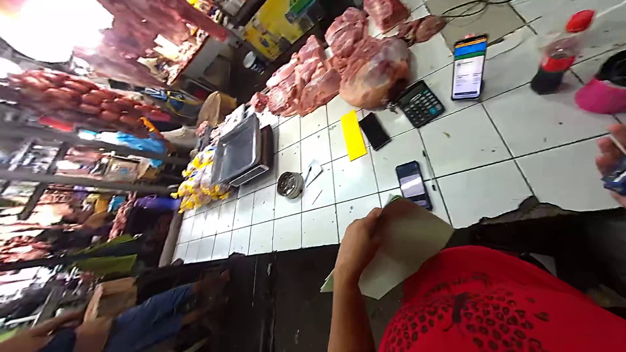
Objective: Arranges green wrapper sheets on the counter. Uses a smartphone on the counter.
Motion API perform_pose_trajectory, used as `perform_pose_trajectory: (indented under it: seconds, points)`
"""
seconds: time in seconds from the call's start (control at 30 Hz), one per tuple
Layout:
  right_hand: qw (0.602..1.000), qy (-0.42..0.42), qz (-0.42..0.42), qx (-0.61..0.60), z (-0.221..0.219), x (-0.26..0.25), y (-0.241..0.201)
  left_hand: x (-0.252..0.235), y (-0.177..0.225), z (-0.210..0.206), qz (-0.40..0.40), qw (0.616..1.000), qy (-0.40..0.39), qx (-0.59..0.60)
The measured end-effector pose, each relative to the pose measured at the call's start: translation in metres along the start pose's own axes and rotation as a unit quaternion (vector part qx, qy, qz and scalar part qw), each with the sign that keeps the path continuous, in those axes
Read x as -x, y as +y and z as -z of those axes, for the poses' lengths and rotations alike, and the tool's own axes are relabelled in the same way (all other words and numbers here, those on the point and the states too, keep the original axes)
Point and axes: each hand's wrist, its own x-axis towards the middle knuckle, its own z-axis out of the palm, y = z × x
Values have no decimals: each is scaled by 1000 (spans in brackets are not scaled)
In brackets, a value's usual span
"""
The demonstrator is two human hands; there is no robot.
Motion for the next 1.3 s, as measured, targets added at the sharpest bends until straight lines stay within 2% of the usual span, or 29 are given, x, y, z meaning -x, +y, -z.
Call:
perform_pose_trajectory:
  seconds: [0.1, 0.2, 0.27, 0.33, 0.37, 0.43, 0.5, 0.63, 0.87, 1.0, 1.2, 1.3]
  points:
    - [971, -95, 6, 218, -93, 13, 32, 5, -5, 11, -14, 1000, -7, -9]
    - [893, -209, 37, 396, -181, 35, 61, 16, -15, 23, -29, 999, -7, -23]
    - [809, -278, 140, 498, -224, 52, 80, 24, -28, 31, -45, 999, 2, -28]
    - [715, -314, 293, 551, -252, 67, 106, 31, -46, 37, -69, 997, 24, -32]
    - [680, -325, 341, 561, -261, 72, 118, 35, -53, 41, -70, 997, 29, -33]
    - [647, -351, 376, 562, -275, 82, 136, 41, -67, 46, -64, 997, 34, -36]
    - [639, -369, 380, 557, -287, 91, 152, 46, -78, 50, -59, 997, 34, -39]
    - [657, -385, 383, 523, -317, 107, 170, 53, -98, 58, -83, 995, 40, -39]
    - [682, -355, 400, 499, -343, 122, 176, 52, -109, 69, -117, 992, 16, -54]
    - [699, -326, 408, 488, -338, 121, 171, 45, -104, 68, -149, 987, 10, -55]
    - [703, -311, 417, 485, -319, 118, 146, 29, -84, 56, -199, 979, 10, -49]
    - [679, -317, 362, 556, -289, 109, 126, 21, -69, 48, -171, 983, 14, -63]
